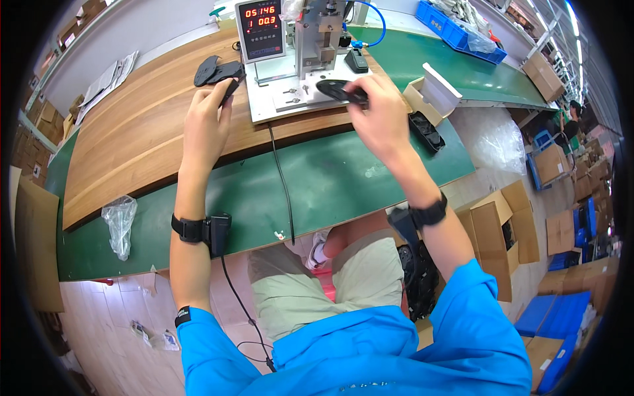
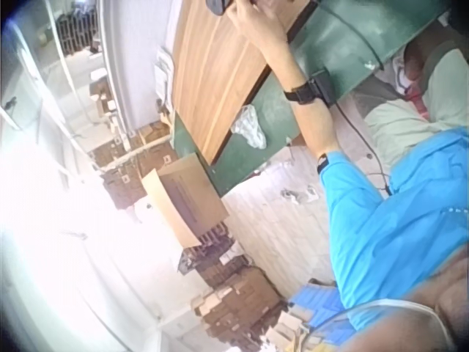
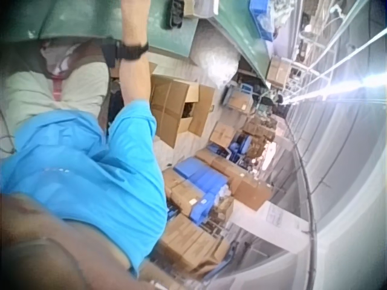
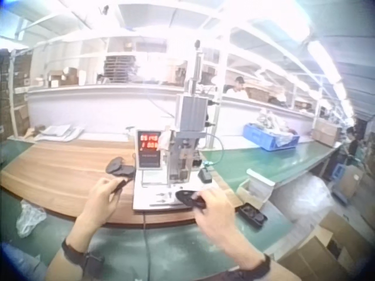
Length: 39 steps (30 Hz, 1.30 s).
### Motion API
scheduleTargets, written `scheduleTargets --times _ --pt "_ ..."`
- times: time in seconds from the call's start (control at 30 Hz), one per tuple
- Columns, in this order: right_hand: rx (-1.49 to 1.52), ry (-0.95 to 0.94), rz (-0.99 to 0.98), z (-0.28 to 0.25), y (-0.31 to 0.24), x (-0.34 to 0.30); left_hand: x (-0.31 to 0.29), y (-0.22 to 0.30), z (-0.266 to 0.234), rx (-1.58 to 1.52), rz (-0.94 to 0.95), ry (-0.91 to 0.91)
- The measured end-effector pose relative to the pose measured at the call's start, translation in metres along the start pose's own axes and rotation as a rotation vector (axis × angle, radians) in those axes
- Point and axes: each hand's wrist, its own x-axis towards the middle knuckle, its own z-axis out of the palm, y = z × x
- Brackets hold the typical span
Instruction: Assemble electronic components by placing them into a specialized press machine at a workstation.
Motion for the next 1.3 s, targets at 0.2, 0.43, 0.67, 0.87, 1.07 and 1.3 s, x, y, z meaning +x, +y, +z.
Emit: scheduleTargets --times 0.2,0.43,0.67,0.87,1.07,1.3 --pt "0.162 0.008 0.168 -0.086 -0.031 -0.148 -0.006 0.036 0.026 0.022 0.429 0.047" --pt "-0.146 -0.214 0.656 -0.166 -0.021 -0.363 0.004 0.096 0.068 0.196 0.617 -0.112" --pt "-0.249 -0.206 1.109 -0.175 0.030 -0.554 0.010 0.091 0.111 0.342 0.516 -0.134" --pt "-0.245 -0.200 1.457 -0.155 0.069 -0.659 0.014 0.105 0.109 0.253 0.420 -0.156" --pt "0.158 -0.430 1.771 -0.141 0.073 -0.668 0.007 0.096 0.108 0.317 0.466 -0.130" --pt "-0.310 -0.292 1.121 -0.127 0.055 -0.656 0.012 0.099 0.106 0.057 0.394 -0.122"
